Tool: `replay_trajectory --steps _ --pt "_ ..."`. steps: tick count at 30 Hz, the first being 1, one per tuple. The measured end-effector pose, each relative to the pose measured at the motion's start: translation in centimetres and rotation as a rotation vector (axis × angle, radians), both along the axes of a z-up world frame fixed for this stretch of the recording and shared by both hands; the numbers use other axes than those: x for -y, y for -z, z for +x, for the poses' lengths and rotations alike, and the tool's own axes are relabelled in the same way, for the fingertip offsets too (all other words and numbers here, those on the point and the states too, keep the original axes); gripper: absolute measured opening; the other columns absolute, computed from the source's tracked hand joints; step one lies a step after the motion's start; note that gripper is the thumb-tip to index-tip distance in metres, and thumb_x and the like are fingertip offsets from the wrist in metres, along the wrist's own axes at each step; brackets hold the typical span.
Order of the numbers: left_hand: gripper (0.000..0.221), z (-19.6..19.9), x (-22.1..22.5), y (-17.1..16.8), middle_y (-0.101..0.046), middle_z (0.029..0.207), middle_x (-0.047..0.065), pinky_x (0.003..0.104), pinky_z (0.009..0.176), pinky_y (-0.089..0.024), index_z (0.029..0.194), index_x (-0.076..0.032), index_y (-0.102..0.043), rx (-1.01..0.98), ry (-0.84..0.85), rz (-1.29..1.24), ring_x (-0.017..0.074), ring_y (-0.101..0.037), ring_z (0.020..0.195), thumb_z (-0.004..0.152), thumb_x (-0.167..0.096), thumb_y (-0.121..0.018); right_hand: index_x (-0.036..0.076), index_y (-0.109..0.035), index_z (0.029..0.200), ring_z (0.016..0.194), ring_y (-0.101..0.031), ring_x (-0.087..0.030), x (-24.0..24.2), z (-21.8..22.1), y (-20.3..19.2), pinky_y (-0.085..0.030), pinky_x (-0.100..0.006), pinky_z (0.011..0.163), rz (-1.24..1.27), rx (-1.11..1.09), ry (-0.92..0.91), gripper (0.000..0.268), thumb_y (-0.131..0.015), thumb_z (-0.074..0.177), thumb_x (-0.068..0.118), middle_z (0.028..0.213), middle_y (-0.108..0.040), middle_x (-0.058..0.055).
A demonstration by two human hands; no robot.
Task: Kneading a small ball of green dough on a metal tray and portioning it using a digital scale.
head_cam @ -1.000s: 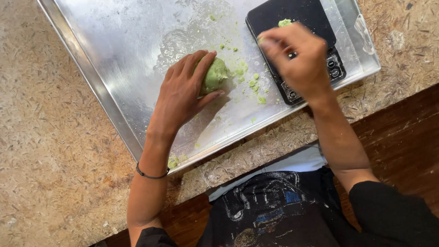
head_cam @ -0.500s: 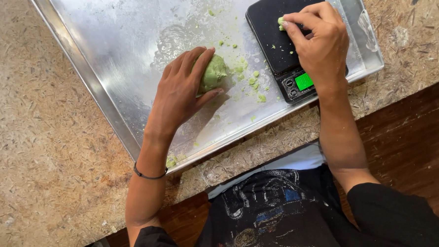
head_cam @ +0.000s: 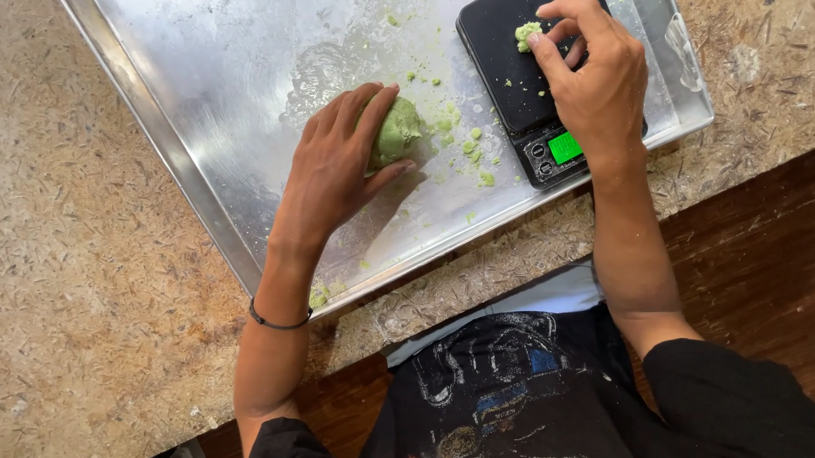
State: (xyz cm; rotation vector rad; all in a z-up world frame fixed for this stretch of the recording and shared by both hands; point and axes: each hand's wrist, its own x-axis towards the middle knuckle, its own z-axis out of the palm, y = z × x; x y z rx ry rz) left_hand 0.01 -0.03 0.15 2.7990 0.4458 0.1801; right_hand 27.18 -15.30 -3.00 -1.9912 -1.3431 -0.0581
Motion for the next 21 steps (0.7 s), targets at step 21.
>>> replay_trajectory --steps 21 --pt "0.084 0.6 0.3 0.2 -0.052 0.144 0.012 0.057 0.106 -0.044 0.154 -0.014 -0.042 -0.024 -0.103 -0.092 0.0397 -0.051 0.133 0.085 -0.035 -0.086 0.002 -0.077 0.114 0.074 -0.071 -0.03 -1.1 -7.5 -0.4 -0.057 -0.035 0.061 0.157 -0.208 -0.375 0.014 -0.075 0.103 0.01 0.09 -0.075 -0.016"
